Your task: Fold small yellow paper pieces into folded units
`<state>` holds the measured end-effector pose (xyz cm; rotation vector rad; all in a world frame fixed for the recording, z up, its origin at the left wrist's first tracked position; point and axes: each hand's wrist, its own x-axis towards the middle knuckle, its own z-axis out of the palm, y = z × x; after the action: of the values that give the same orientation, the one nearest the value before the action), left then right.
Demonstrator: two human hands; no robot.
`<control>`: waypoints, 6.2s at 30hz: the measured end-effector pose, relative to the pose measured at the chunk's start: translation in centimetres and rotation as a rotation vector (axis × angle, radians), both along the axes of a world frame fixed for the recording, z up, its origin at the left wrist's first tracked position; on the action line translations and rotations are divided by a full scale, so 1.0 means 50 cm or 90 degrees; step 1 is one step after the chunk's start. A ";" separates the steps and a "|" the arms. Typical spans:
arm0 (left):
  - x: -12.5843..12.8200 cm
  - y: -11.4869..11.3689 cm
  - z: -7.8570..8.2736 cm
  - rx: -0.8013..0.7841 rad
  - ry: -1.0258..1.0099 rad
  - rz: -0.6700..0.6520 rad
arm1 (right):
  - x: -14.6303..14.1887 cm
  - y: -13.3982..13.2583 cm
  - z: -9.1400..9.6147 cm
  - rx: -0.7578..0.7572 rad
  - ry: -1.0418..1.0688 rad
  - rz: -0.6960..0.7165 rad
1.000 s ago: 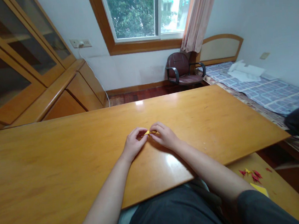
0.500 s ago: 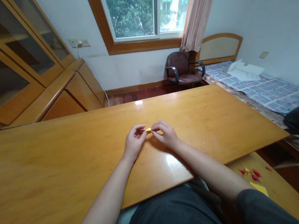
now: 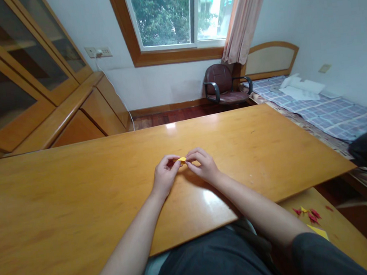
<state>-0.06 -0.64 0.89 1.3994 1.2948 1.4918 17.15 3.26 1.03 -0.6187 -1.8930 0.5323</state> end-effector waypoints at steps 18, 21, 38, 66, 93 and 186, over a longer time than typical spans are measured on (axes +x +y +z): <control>-0.022 0.005 -0.008 0.014 0.004 -0.002 | -0.004 0.010 -0.006 -0.265 0.043 0.044; -0.026 0.005 -0.006 0.027 0.040 -0.031 | -0.005 0.013 -0.011 -0.279 0.053 0.049; -0.023 0.003 0.005 -0.005 -0.001 -0.015 | -0.001 0.004 0.008 -0.179 0.025 0.009; -0.019 0.011 0.002 -0.031 -0.036 -0.044 | -0.008 0.012 -0.017 -0.327 0.040 0.098; -0.026 0.023 -0.019 -0.084 -0.095 -0.082 | 0.005 0.013 -0.001 -0.224 -0.021 0.122; -0.011 0.005 0.002 0.147 0.187 -0.048 | 0.005 0.023 -0.005 -0.098 -0.032 0.064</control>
<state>-0.63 -0.41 0.98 1.8530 1.2542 1.4604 17.41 4.42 0.76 -0.6441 -1.9502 0.7378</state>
